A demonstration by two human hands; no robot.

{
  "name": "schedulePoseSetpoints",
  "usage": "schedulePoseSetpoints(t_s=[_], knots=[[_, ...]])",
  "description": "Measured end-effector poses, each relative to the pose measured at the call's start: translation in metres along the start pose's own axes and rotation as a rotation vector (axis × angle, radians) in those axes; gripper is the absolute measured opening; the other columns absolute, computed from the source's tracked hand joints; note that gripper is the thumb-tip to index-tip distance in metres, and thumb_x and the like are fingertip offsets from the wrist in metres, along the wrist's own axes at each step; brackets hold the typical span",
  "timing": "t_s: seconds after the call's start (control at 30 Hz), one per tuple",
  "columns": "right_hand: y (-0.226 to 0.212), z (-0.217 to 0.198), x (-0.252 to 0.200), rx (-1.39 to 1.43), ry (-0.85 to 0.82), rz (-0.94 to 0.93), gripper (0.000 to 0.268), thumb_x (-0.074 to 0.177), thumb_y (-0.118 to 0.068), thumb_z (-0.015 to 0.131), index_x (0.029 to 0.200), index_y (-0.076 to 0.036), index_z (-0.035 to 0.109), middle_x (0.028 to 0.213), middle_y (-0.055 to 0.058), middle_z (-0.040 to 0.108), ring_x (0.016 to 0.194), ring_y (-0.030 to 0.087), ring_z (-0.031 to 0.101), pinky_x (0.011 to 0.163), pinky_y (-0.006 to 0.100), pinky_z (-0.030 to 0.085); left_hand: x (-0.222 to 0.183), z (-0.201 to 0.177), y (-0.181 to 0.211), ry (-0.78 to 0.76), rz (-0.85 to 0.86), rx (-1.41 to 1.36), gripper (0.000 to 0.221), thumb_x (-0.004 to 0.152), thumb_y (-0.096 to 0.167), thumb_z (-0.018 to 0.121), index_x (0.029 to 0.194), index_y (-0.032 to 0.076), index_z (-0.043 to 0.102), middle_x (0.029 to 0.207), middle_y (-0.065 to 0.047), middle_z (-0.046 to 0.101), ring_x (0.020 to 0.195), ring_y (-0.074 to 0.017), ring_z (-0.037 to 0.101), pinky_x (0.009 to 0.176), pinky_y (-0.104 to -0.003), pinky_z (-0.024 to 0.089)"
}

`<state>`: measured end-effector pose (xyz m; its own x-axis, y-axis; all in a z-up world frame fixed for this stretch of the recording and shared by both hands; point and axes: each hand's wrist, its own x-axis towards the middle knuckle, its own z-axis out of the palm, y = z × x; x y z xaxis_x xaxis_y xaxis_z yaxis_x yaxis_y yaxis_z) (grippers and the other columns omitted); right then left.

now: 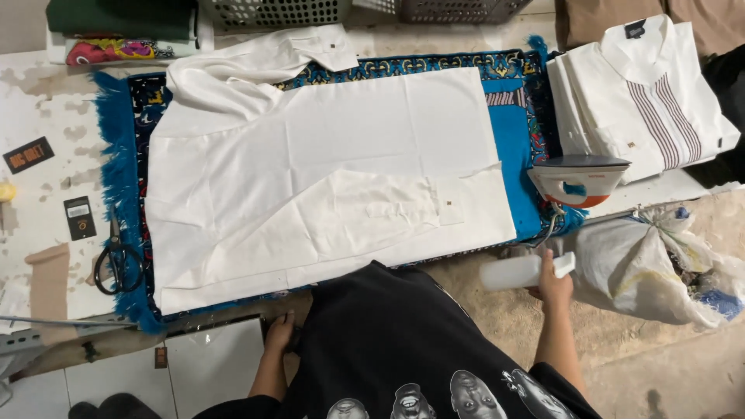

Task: Ironing a white shirt and folding it into a neat rectangle on a pressing table.

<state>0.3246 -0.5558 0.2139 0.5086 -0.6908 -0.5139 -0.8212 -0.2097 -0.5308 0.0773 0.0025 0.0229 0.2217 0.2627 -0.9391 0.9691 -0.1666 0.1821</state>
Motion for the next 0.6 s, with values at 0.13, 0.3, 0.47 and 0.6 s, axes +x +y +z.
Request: schedulePoseSetpoints(t_s=[0.13, 0.3, 0.47, 0.6], knots=[[0.008, -0.052, 0.092, -0.167, 0.219, -0.104, 0.072, 0.103, -0.058, 0.068, 0.135, 0.004, 0.052, 0.126, 0.025, 0.06, 0.102, 0.043, 0.067, 0.068, 0.048, 0.066, -0.01, 0.012, 0.018, 0.001, -0.011, -0.024, 0.082, 0.097, 0.067, 0.032, 0.16, 0.015, 0.037, 0.166, -0.012, 0.033, 0.151, -0.0334, 0.037, 0.122, -0.044, 0.032], [-0.058, -0.108, 0.184, 0.141, 0.31, -0.15, 0.062, 0.089, -0.036, 0.093, 0.131, -0.01, 0.056, 0.131, 0.009, 0.064, 0.121, 0.031, 0.064, 0.087, 0.039, 0.069, -0.051, 0.03, 0.042, 0.05, -0.077, -0.099, 0.088, 0.095, 0.07, 0.03, 0.165, 0.017, 0.02, 0.17, -0.01, 0.022, 0.155, -0.0312, 0.026, 0.127, -0.046, 0.023], [-0.085, -0.114, 0.305, 0.282, 0.761, -0.578, 0.065, 0.097, -0.034, 0.101, 0.137, -0.013, 0.054, 0.126, 0.012, 0.079, 0.104, 0.025, 0.088, 0.077, 0.042, 0.079, -0.071, 0.064, 0.049, 0.098, -0.073, -0.083, 0.097, 0.09, 0.076, 0.027, 0.164, 0.013, 0.02, 0.166, -0.014, 0.031, 0.15, -0.0369, 0.036, 0.12, -0.049, 0.035], [-0.076, -0.112, 0.399, 0.32, 0.776, -0.483, 0.09, 0.094, -0.045, 0.112, 0.148, -0.017, 0.045, 0.143, 0.013, 0.067, 0.115, 0.025, 0.086, 0.08, 0.044, 0.078, -0.093, 0.084, 0.053, 0.092, -0.063, -0.054, 0.096, 0.088, 0.076, 0.026, 0.166, 0.023, 0.01, 0.169, -0.006, 0.024, 0.153, -0.0334, 0.031, 0.124, -0.048, 0.028]])
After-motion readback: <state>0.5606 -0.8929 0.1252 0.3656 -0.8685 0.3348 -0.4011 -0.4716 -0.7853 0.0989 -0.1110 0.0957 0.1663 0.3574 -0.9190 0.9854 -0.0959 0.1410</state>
